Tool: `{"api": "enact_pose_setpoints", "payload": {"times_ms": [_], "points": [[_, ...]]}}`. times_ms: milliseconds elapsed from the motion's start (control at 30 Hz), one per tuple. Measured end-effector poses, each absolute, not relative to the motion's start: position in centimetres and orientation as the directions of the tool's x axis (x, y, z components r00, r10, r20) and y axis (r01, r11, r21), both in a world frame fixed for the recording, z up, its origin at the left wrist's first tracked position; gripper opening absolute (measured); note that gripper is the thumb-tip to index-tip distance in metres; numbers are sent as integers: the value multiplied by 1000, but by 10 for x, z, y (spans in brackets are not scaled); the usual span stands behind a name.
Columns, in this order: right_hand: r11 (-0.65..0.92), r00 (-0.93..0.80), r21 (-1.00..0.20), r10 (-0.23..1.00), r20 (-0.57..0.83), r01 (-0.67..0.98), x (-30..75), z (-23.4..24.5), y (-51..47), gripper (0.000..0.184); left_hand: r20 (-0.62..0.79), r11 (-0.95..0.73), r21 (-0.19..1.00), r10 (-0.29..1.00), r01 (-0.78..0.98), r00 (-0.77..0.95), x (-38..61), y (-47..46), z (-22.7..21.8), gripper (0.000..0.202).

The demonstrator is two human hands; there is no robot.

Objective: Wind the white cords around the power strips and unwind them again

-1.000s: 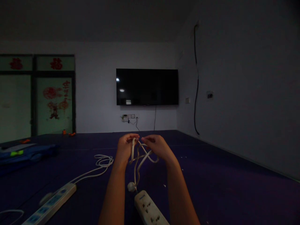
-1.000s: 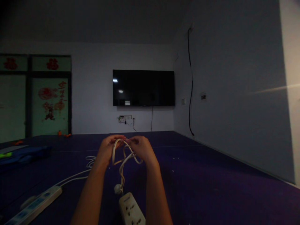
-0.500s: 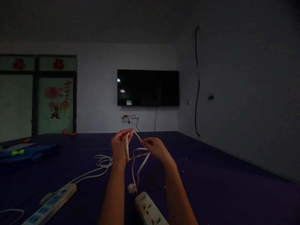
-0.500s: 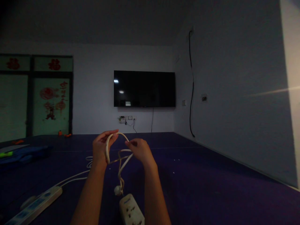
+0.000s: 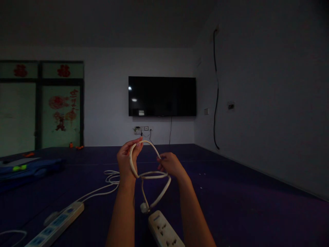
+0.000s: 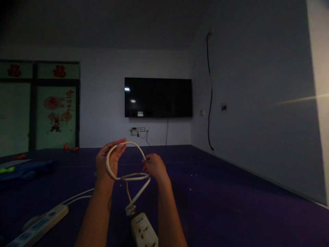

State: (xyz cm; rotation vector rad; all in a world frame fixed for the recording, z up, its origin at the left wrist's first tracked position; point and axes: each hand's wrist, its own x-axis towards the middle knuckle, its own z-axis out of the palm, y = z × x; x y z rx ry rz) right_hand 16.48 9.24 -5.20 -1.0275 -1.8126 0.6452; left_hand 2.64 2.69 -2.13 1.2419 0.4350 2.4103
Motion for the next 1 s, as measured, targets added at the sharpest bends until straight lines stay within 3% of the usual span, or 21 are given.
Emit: {"api": "enact_pose_setpoints", "payload": {"times_ms": [167, 367, 567, 633, 733, 833, 1000], "points": [[527, -104, -793, 846, 522, 305, 166, -44, 90, 22, 660, -836, 527, 518, -156, -544, 19, 31, -26, 24], [574, 238, -791, 755, 611, 212, 172, -44, 92, 28, 462, -586, 792, 757, -169, -461, 12, 36, -35, 33], [617, 449, -771, 649, 613, 161, 178, -46, 93, 29, 401, -478, 869, 833, -130, -381, 13, 42, -37, 38], [627, 481, -765, 630, 610, 147, 179, -46, 94, 29, 395, -447, 893, 837, -56, -379, 12, 41, -36, 48], [651, 512, -747, 599, 616, 137, 180, -45, 94, 30, 433, -389, 901, 810, 190, -395, 9, 40, -36, 59], [658, 516, -736, 579, 631, 161, 180, -46, 95, 34, 489, -358, 851, 808, 386, -329, 6, 42, -42, 44], [625, 479, -735, 577, 661, 262, 183, -48, 97, 38, 484, -383, 853, 834, 355, -265, 10, 50, -51, 24]]}}
